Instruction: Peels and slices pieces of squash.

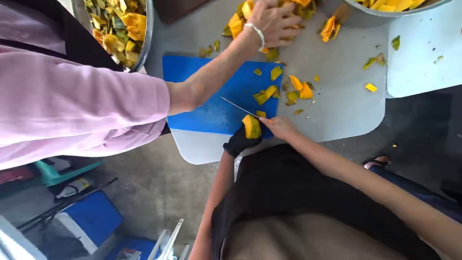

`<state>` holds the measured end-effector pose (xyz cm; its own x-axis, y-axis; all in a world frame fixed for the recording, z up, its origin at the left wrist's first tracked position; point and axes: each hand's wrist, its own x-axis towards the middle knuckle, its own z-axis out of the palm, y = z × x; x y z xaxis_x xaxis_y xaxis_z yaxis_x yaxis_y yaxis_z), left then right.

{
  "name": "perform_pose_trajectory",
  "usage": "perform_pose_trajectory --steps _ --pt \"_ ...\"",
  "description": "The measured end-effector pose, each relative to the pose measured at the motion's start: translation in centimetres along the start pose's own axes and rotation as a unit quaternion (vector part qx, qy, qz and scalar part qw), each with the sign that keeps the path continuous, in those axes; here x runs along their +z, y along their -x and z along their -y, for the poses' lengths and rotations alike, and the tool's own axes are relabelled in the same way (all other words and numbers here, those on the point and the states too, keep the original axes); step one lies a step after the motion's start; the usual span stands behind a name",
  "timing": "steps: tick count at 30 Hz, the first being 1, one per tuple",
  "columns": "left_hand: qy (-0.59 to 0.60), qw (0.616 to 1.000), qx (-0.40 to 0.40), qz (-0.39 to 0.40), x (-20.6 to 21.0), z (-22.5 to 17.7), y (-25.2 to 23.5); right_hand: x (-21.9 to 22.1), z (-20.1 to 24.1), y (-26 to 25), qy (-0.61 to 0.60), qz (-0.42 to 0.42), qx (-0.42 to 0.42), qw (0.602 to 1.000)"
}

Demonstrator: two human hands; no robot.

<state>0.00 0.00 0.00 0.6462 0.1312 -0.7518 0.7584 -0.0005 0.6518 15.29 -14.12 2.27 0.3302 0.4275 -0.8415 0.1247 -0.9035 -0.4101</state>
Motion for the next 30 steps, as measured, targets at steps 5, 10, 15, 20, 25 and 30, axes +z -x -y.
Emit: perform_pose_trajectory --steps 5,10,15,20,25,30 --pt "0.072 0.995 0.062 -0.022 -0.2 0.1 3.3 -2.5 -5.7 3.9 0.028 -0.011 0.035 0.999" --pt "0.004 0.995 0.095 -0.022 -1.0 -7.1 6.5 -3.5 -10.1 6.0 -0.077 -0.097 0.134 0.983" --pt "-0.021 0.992 0.078 -0.099 -0.2 -8.3 7.3 -2.4 -10.7 8.0 -0.199 -0.118 0.175 0.957" --pt "0.175 0.962 0.067 -0.200 0.9 -3.2 4.4 -0.7 -14.0 9.9 -0.100 -0.165 0.062 0.979" --pt "0.251 0.943 0.003 -0.218 0.9 -3.3 2.7 -1.0 -17.9 11.1 0.019 -0.121 0.054 0.991" --pt "0.273 0.933 -0.010 -0.233 1.9 -3.6 2.1 -4.0 -18.5 10.1 0.036 -0.162 0.024 0.986"
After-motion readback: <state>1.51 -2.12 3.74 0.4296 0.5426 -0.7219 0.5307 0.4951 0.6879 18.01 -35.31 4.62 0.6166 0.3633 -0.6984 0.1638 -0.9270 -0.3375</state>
